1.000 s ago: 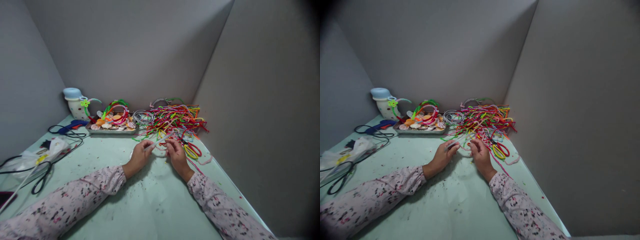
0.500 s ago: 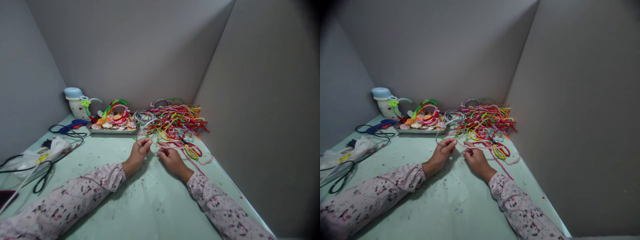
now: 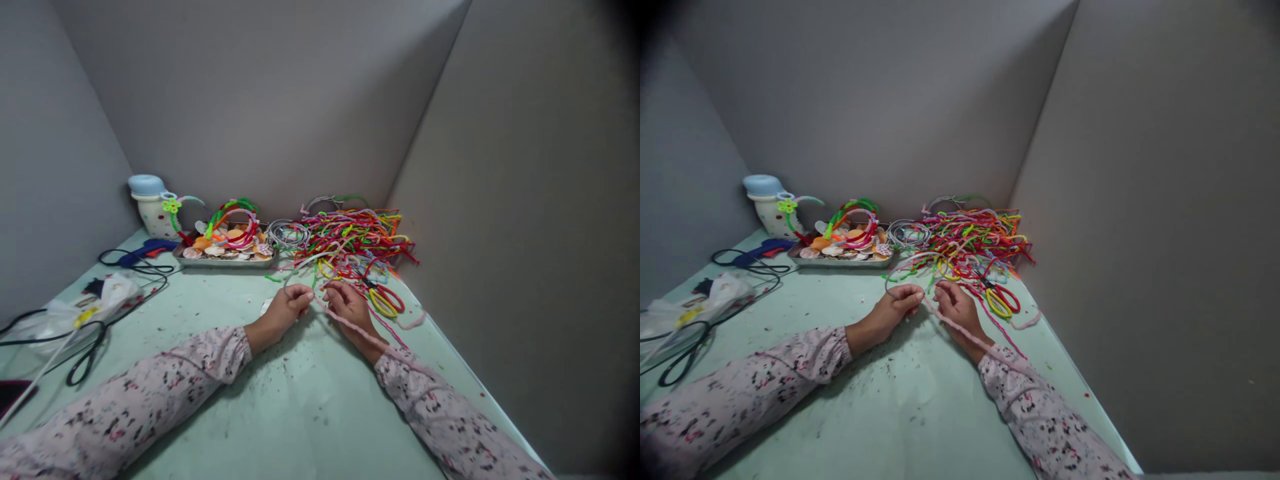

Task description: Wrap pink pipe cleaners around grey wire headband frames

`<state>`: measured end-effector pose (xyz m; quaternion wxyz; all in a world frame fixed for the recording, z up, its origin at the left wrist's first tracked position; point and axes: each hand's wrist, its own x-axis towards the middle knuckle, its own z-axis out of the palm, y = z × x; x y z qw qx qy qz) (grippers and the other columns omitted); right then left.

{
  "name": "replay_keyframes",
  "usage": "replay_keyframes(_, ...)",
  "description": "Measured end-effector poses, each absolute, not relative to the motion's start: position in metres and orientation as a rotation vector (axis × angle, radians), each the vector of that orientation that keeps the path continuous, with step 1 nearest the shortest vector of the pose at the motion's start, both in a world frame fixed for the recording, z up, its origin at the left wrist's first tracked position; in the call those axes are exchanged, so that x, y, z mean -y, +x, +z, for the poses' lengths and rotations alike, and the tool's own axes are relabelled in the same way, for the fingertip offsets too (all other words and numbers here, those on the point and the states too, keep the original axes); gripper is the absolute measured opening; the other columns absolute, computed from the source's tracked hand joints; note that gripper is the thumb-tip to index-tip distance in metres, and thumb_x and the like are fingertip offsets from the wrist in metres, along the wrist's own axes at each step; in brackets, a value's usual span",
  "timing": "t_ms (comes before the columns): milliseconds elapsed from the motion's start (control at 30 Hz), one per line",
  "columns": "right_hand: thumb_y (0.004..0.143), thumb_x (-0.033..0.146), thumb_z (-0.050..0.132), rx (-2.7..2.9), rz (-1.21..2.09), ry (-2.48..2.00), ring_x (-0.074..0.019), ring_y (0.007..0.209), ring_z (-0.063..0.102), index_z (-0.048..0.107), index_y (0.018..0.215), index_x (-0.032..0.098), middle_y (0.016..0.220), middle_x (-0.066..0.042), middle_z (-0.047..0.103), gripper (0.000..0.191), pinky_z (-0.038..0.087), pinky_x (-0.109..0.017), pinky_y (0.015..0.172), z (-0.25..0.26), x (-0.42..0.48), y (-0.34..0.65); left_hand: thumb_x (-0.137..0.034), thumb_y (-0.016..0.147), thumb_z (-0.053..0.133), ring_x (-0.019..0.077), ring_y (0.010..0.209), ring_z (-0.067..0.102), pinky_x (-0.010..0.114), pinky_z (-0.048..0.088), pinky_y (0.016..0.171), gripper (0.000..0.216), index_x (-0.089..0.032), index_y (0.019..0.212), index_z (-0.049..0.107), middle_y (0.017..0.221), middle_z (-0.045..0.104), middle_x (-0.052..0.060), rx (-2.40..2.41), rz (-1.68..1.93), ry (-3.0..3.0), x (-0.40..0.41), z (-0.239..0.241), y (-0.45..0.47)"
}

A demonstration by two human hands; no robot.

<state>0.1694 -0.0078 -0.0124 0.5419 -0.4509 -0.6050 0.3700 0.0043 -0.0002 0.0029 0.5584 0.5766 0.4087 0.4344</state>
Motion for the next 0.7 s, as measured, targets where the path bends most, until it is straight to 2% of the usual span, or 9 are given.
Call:
replay_keyframes(133,0.084,0.044,0.053,1.436,0.855,-1.077,-0.0111,0.05,0.053,0.061,0.089,0.018,0.072,0.0,0.063,0.028,0.044,-0.023,0.049,-0.0108,0.0051,0.1707,-0.041,0.074,0.063,0.0075,0.048,0.039,0.022,0.027,0.048,0.028,-0.013,0.077,0.059,0.053,0.048,-0.005,-0.951,0.98,1.369,0.002,0.0036,0.0053)
replay_keyframes(333,0.085,0.047,0.053,1.43,0.816,-1.098,-0.0109,0.049,0.053,0.062,0.086,0.017,0.066,0.001,0.061,0.031,0.043,-0.022,0.048,-0.0114,0.0035,0.173,-0.039,0.069,0.069,0.007,0.048,0.041,0.021,0.029,0.048,0.029,-0.014,0.079,0.058,0.056,0.048,-0.005,-0.903,0.91,1.295,0.0021,0.003,0.0073)
replay_keyframes(700,0.083,0.05,0.054,1.379,0.873,-1.091,-0.0105,0.045,0.053,0.061,0.082,0.016,0.067,-0.002,0.065,0.034,0.043,-0.023,0.045,-0.0125,0.0026,0.1711,-0.039,0.078,0.058,0.0076,0.046,0.041,0.022,0.029,0.048,0.026,-0.016,0.068,0.053,0.052,0.048,-0.003,-0.886,0.901,1.352,0.0018,0.0004,0.0072)
